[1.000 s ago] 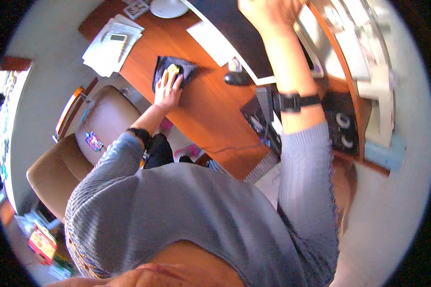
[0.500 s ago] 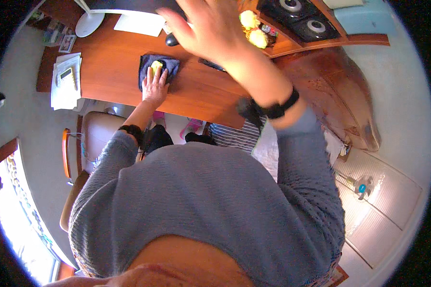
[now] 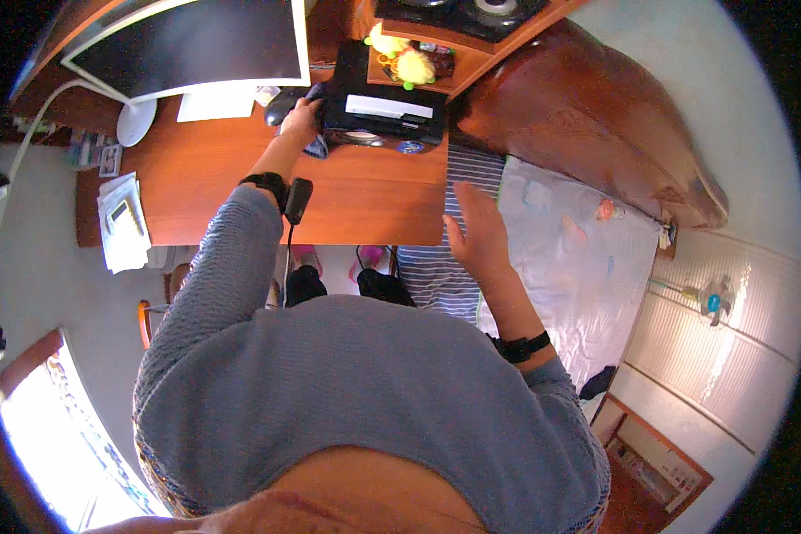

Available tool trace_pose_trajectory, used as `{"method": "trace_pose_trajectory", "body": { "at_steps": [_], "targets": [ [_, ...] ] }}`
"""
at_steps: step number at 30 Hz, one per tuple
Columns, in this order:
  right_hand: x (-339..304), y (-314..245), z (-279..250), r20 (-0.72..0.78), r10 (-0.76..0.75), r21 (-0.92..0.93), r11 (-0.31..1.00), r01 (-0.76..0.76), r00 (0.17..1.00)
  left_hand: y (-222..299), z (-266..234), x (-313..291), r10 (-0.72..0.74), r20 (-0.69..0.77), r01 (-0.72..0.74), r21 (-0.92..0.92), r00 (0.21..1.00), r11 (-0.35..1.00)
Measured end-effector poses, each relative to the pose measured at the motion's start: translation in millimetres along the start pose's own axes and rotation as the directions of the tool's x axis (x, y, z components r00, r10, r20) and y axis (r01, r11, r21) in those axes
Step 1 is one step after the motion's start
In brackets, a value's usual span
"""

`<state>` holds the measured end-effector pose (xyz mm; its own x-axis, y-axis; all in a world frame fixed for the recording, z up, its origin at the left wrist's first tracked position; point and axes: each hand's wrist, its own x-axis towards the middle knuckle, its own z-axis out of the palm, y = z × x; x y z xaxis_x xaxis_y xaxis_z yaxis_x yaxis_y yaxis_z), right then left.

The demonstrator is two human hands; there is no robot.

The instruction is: The person wipes various surfaces in a bedroom using a yellow cloth and a white wipe. They clean the bed frame, a wooden headboard, a desk with a computer monitor, an office chair, and a window sill. The person moves items like a tissue box and papers to access surfaces.

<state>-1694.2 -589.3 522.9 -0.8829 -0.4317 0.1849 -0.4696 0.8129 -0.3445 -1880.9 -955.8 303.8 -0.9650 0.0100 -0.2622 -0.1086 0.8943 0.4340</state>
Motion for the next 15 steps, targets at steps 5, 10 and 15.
{"method": "trace_pose_trajectory", "body": {
  "at_steps": [5, 10, 15],
  "targets": [
    [-15, -8, 11, 0.087, 0.025, 0.080, 0.996, -0.032, 0.996, 10, -4, 31, -0.224, 0.087, 0.235, -0.150, 0.971, 0.960],
    [-31, -1, 17, 0.135, 0.014, 0.087, 0.996, -0.026, 0.991, -10, 21, -15, -0.065, -0.052, 0.061, -0.084, 0.997, 0.995],
    [-55, 18, 15, 0.183, 0.095, 0.059, 0.992, -0.107, 0.979, -4, 58, -123, -0.172, -0.055, 0.164, -0.123, 0.984, 0.979]
  ]
}}
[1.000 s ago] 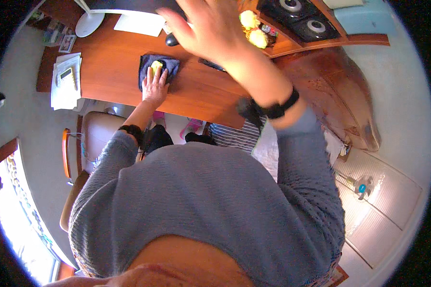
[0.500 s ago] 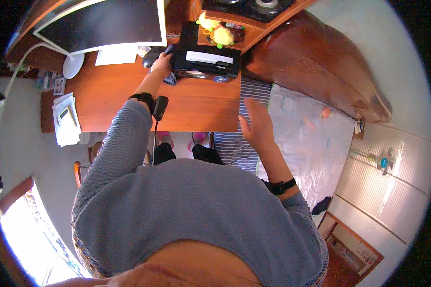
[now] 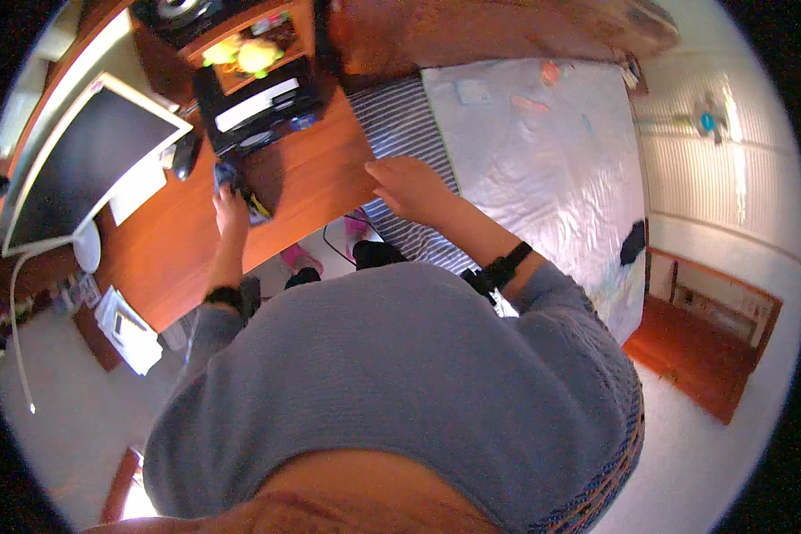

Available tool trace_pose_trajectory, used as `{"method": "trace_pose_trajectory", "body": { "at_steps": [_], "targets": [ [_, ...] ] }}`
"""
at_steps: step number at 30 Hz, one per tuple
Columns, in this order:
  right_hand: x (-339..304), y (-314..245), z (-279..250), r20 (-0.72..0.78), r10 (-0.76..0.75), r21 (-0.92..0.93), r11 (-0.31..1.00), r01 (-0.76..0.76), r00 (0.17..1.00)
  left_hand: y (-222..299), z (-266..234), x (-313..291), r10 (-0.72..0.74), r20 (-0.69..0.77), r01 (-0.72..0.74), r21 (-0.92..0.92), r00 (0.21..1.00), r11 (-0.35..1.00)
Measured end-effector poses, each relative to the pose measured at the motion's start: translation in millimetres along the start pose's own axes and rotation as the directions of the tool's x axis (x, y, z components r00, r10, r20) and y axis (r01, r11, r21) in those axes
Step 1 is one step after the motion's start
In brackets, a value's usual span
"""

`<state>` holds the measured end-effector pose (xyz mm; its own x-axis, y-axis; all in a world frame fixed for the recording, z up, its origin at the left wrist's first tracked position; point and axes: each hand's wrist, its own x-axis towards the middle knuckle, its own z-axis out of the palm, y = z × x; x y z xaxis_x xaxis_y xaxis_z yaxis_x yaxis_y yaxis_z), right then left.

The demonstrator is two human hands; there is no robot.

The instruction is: The person wipes various surfaces in a bedroom using a yellow cloth and a white wipe. They clean the bed frame, a wooden headboard, a desk with a computer monitor, an office chair, and a window sill. The person moves items like a tissue box and papers to access surfaces.

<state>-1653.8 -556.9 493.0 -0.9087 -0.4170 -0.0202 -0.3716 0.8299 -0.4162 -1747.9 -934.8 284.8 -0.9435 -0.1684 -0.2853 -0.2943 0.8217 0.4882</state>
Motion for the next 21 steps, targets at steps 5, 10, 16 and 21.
{"method": "trace_pose_trajectory", "body": {
  "at_steps": [5, 10, 16, 21],
  "targets": [
    [-11, 12, 38, 0.057, 0.045, 0.098, 0.994, -0.051, 0.997, 44, 61, -76, 0.177, 0.210, -0.180, -0.009, 0.962, 0.984],
    [23, 2, 107, 0.073, -0.028, 0.006, 1.000, 0.028, 0.997, 97, 84, -57, 0.262, 0.548, 0.252, -0.690, 0.794, 0.678],
    [57, 9, 164, 0.055, -0.153, -0.056, 0.986, 0.156, 0.987, 49, 19, -33, 0.138, 0.126, -0.064, -0.470, 0.982, 0.881],
    [33, 48, 192, -0.053, -0.161, -0.110, 0.982, 0.155, 0.986, -12, -15, -41, 0.158, -0.042, -0.154, 0.093, 0.986, 0.984]
  ]
}}
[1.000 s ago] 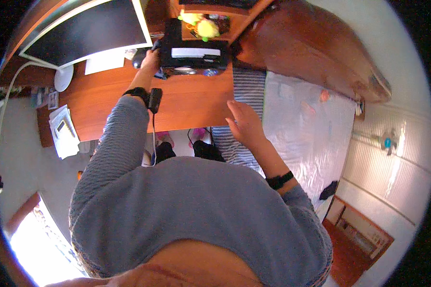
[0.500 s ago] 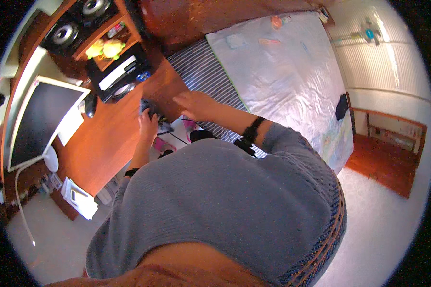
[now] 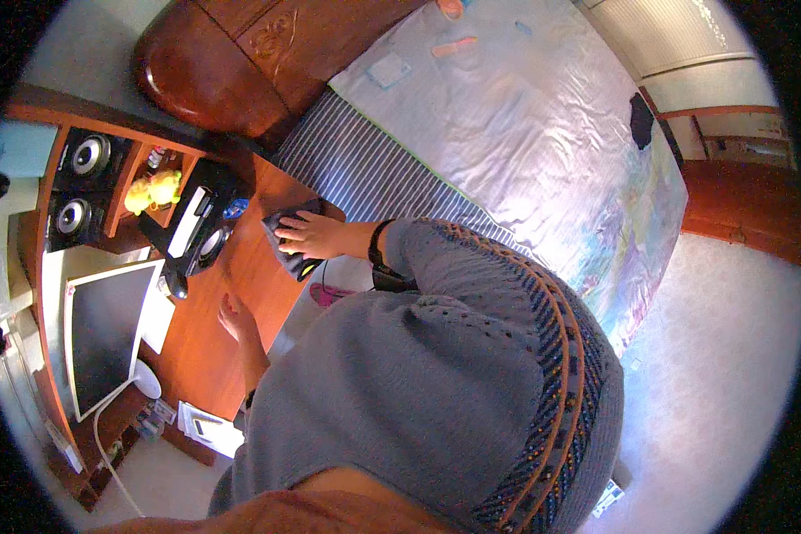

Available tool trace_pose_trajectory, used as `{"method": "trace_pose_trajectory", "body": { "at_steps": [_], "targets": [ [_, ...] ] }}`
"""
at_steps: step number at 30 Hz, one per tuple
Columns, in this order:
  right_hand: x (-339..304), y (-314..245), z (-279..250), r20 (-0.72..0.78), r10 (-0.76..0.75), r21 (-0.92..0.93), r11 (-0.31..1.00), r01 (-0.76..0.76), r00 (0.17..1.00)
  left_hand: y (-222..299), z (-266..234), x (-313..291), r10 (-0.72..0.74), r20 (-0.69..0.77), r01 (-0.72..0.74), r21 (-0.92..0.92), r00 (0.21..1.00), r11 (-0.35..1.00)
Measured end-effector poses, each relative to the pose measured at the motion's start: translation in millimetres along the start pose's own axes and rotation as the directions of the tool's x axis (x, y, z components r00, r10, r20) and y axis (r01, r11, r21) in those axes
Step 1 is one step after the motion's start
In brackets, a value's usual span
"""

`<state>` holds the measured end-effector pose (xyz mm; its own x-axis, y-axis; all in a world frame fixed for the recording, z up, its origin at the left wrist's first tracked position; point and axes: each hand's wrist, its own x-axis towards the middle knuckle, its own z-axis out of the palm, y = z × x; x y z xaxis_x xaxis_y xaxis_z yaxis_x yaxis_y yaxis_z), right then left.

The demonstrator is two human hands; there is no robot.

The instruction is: The person wipes various surfaces in a bedroom using a yellow cloth and a white wipe. They clean the bed frame, a wooden headboard, a desk with a computer monitor, an office chair, and a window sill. The person moves items like a tissue box and papers to access surfaces.

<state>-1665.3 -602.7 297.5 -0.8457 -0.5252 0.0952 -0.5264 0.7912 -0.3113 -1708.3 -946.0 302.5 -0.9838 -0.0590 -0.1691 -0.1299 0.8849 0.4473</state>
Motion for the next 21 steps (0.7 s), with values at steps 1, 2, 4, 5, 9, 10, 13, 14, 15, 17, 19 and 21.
{"method": "trace_pose_trajectory", "body": {
  "at_steps": [1, 2, 4, 5, 9, 10, 13, 14, 15, 17, 19, 21],
  "targets": [
    [-7, 2, 3, -0.014, 0.041, 0.011, 0.999, -0.040, 0.999, -5, 1, -3, 0.009, -0.040, -0.007, 0.056, 0.999, 0.998],
    [-12, 2, 5, 0.065, 0.092, 0.031, 0.995, -0.094, 0.994, -8, 3, -6, 0.022, -0.078, -0.013, 0.110, 0.997, 0.994],
    [-19, -7, 5, 0.020, 0.194, 0.031, 0.980, -0.194, 0.981, -6, 12, -6, 0.003, -0.108, 0.016, 0.179, 0.994, 0.984],
    [-21, -14, 4, 0.054, 0.241, 0.036, 0.969, -0.244, 0.969, -3, 18, -5, -0.036, -0.103, 0.056, 0.200, 0.994, 0.978],
    [-23, -32, 2, 0.031, 0.173, -0.053, 0.984, -0.171, 0.984, 20, 45, 9, -0.144, -0.207, 0.194, 0.245, 0.968, 0.950],
    [-23, -29, 2, 0.049, 0.109, -0.045, 0.993, -0.107, 0.993, 27, 54, 16, -0.186, -0.235, 0.235, 0.203, 0.954, 0.951],
    [-21, 0, 4, 0.047, -0.185, 0.022, 0.983, 0.184, 0.982, 43, 80, 30, -0.232, -0.374, 0.321, 0.196, 0.898, 0.927],
    [-19, 11, 5, -0.063, -0.229, 0.040, 0.972, 0.232, 0.971, 47, 89, 32, -0.162, -0.462, 0.298, 0.237, 0.872, 0.925],
    [-16, 20, 4, -0.095, -0.261, 0.050, 0.963, 0.267, 0.961, 49, 97, 33, -0.112, -0.530, 0.303, 0.288, 0.841, 0.908],
    [-8, 29, -1, -0.006, -0.268, -0.010, 0.963, 0.268, 0.963, 51, 109, 33, -0.071, -0.583, 0.356, 0.390, 0.809, 0.849],
    [3, 26, -12, -0.016, -0.208, -0.021, 0.978, 0.208, 0.978, 50, 117, 34, 0.090, -0.664, 0.272, 0.421, 0.742, 0.865],
    [13, 22, -26, 0.065, -0.133, 0.114, 0.986, 0.126, 0.989, 46, 121, 33, 0.112, -0.682, 0.287, 0.443, 0.723, 0.849]
  ]
}}
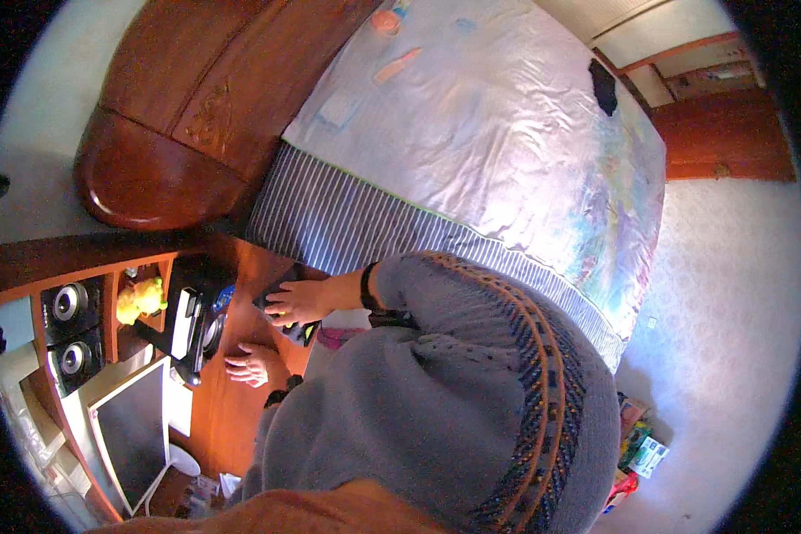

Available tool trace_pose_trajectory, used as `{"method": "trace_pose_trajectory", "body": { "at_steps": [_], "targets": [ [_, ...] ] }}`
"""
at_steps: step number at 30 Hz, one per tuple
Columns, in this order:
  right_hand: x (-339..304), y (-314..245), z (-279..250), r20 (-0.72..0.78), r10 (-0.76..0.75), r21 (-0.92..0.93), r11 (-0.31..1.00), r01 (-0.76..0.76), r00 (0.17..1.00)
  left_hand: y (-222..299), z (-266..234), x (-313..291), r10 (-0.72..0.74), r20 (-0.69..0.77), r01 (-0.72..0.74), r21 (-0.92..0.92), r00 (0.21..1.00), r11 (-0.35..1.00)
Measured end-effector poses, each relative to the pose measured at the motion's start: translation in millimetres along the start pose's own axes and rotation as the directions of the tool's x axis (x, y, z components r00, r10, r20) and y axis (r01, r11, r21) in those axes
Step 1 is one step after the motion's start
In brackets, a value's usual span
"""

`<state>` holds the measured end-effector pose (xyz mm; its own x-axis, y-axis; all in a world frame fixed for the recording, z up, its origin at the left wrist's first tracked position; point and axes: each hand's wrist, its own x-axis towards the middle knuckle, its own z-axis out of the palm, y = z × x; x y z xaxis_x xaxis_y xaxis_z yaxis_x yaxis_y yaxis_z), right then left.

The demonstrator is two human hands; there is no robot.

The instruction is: The person wipes various surfaces in a bedroom using a yellow cloth and a white wipe. They clean the bed frame, a wooden headboard, a desk with a computer monitor, an office chair, and a window sill. The person moves items like a tissue box and papers to access surfaces.

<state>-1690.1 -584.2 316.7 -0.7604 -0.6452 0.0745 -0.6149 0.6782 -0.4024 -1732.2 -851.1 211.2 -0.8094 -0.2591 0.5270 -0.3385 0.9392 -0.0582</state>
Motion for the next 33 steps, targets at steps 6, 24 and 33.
{"method": "trace_pose_trajectory", "body": {
  "at_steps": [6, 24, 33],
  "targets": [
    [-31, 122, -34, -0.220, 0.536, 0.236, 0.840, -0.489, 0.815, -3, 4, -1, -0.083, 0.182, 0.079, 0.029, 0.980, 0.996],
    [-150, 402, 44, -0.119, 0.989, -0.044, -0.088, -0.995, -0.082, 4, -23, 15, -0.089, 0.386, 0.091, 0.014, 0.918, 0.996],
    [-147, 291, -8, 0.083, 0.989, 0.895, -0.020, -0.445, 0.123, 3, -21, 9, -0.069, 0.329, 0.068, 0.015, 0.942, 0.998]
  ]
}}
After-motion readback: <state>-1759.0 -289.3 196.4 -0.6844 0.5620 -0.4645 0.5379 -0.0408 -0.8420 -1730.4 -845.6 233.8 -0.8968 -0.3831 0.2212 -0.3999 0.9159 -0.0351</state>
